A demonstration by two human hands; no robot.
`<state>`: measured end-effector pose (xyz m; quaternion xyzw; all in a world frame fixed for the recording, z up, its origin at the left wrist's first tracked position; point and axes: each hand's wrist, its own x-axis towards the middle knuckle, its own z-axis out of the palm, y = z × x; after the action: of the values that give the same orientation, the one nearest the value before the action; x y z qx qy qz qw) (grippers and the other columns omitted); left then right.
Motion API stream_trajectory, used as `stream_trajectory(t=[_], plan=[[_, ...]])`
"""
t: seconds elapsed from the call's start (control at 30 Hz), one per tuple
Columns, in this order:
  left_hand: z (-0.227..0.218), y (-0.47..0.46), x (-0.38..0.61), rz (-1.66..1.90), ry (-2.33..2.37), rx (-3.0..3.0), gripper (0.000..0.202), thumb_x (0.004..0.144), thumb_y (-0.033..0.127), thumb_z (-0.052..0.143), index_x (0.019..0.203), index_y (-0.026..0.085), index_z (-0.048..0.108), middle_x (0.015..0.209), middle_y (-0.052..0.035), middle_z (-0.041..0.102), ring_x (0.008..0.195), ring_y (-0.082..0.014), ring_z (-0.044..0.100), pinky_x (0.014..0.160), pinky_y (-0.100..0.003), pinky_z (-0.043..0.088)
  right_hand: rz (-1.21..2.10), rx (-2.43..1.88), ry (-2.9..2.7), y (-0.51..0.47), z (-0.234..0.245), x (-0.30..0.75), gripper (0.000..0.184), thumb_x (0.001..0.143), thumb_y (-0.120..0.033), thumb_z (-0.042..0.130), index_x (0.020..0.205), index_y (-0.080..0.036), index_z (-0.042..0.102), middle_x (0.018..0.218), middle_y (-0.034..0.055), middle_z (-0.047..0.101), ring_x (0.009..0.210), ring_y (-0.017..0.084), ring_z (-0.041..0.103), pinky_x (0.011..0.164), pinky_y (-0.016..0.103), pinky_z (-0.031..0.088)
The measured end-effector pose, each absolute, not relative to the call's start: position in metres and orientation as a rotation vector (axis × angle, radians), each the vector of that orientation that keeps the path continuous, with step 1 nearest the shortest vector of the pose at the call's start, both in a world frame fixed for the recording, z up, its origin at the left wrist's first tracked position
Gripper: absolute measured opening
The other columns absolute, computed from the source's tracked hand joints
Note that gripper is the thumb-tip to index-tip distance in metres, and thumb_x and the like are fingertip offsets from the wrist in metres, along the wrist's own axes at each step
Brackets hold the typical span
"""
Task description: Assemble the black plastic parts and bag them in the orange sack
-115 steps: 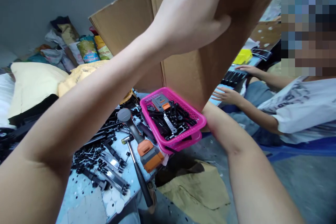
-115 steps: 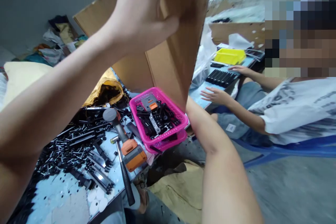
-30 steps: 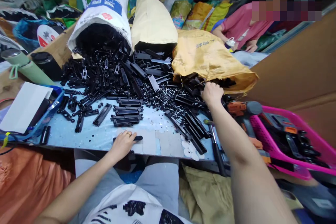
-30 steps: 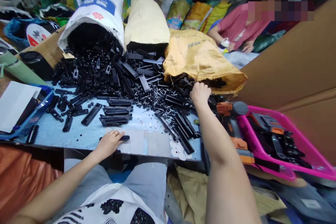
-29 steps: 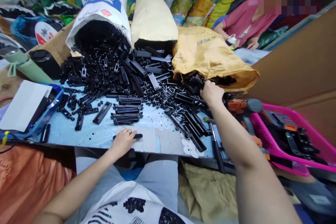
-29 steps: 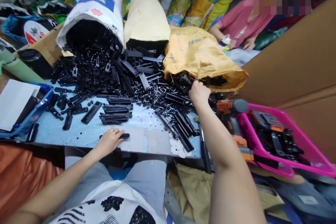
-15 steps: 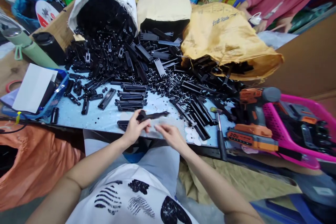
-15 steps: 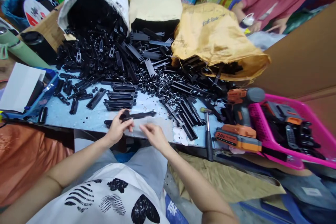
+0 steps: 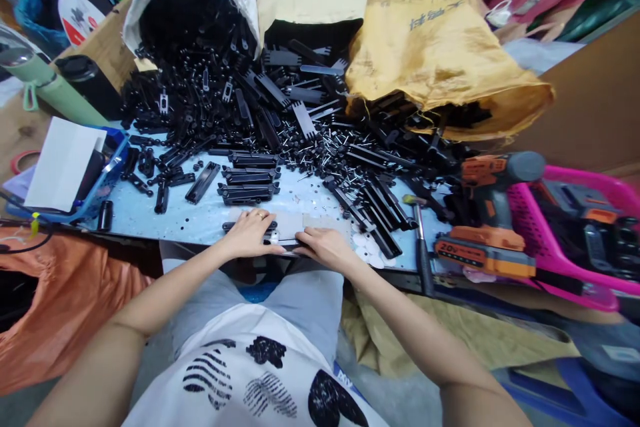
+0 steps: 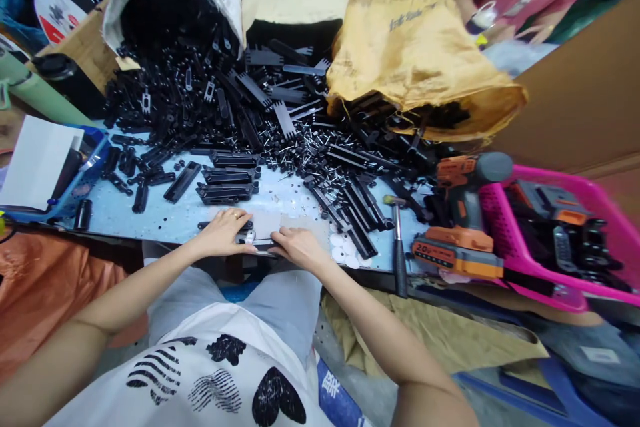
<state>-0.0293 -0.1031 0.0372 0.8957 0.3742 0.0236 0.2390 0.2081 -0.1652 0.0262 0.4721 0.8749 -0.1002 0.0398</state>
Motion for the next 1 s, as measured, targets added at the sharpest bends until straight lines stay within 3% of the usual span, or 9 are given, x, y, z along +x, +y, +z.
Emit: stream_trajectory(t=[0.13, 0.43, 0.6, 0.8, 1.0], plan=[[0.032, -0.105, -0.028, 0.112, 1.008, 2.586, 0.070, 0.069, 0.072, 0.055, 0.109, 0.016, 0.052, 0.111, -0.0139, 0.056, 0.106, -0.0313, 0.051, 0.091, -0.044, 0.038, -0.207, 1.544, 2.636, -0.167, 0.029, 0.197, 0.034, 0.093, -0.048, 0.040, 0.097, -0.019, 0.058, 0.083, 0.0037, 0.060, 0.071, 0.014, 0.054, 0.058, 0.026, 0.025], [0.020, -0.108, -0.041, 0.369, 0.978, 2.629, 0.063, 0.074, 0.067, 0.054, 0.110, 0.016, 0.048, 0.106, -0.0134, 0.059, 0.100, -0.0290, 0.059, 0.084, -0.040, 0.047, 0.049, 1.691, 2.614, -0.182, 0.057, 0.178, 0.029, 0.093, -0.040, 0.042, 0.092, -0.017, 0.060, 0.078, 0.0054, 0.060, 0.071, 0.016, 0.052, 0.062, 0.030, 0.022], [0.019, -0.106, -0.044, 0.445, 0.948, 2.611, 0.070, 0.072, 0.069, 0.055, 0.113, 0.014, 0.047, 0.109, -0.0157, 0.059, 0.100, -0.0294, 0.059, 0.084, -0.039, 0.048, -0.032, 1.684, 2.570, -0.177, 0.072, 0.174, 0.028, 0.094, -0.038, 0.041, 0.091, -0.017, 0.060, 0.080, 0.0079, 0.061, 0.071, 0.016, 0.054, 0.061, 0.030, 0.024], [0.024, -0.108, -0.044, 0.414, 0.904, 2.538, 0.066, 0.070, 0.065, 0.059, 0.112, 0.016, 0.049, 0.108, -0.0138, 0.061, 0.101, -0.0290, 0.059, 0.087, -0.040, 0.046, -0.245, 1.531, 2.508, -0.167, 0.087, 0.181, 0.037, 0.092, -0.050, 0.039, 0.093, -0.019, 0.060, 0.082, 0.0059, 0.062, 0.068, 0.015, 0.057, 0.056, 0.028, 0.024], [0.028, -0.103, -0.045, 0.412, 0.902, 2.454, 0.070, 0.067, 0.066, 0.062, 0.114, 0.016, 0.050, 0.109, -0.0137, 0.060, 0.103, -0.0300, 0.057, 0.087, -0.040, 0.045, -0.209, 1.566, 2.508, -0.167, 0.088, 0.180, 0.036, 0.094, -0.047, 0.037, 0.093, -0.018, 0.058, 0.084, 0.0074, 0.063, 0.073, 0.017, 0.058, 0.059, 0.027, 0.026]])
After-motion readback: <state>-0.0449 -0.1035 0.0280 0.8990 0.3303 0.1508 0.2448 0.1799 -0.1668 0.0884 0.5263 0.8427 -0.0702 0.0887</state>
